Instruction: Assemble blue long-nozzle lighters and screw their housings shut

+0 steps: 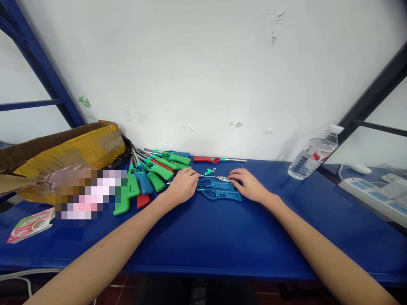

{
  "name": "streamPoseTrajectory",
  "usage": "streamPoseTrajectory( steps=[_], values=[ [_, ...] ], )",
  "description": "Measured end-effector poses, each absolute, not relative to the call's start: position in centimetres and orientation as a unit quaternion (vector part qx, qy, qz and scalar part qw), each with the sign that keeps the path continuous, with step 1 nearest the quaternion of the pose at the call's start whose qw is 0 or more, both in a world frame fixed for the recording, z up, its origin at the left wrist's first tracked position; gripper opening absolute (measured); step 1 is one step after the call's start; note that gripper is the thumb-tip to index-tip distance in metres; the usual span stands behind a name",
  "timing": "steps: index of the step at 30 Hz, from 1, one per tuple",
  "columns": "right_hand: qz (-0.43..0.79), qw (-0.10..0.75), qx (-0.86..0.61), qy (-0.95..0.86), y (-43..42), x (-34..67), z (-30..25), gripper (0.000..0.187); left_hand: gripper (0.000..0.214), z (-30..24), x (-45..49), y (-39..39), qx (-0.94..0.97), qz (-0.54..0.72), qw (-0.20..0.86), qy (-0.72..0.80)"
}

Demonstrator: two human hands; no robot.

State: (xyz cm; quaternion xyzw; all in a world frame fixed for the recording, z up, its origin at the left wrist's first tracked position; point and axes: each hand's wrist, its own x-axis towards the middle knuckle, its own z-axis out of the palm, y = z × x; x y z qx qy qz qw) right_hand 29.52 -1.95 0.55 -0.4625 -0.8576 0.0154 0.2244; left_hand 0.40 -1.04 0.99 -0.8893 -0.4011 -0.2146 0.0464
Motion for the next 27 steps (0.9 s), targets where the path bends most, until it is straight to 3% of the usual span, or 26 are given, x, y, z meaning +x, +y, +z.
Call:
streamPoseTrajectory(
  steps=[27],
  values=[
    [0.027,0.272,-0.466,-0.841,-2.57,28.74,1.48,0.012,0.029,1.0,0.47,-1.22,-0.889,-0.2,0.039,-0.41]
  ],
)
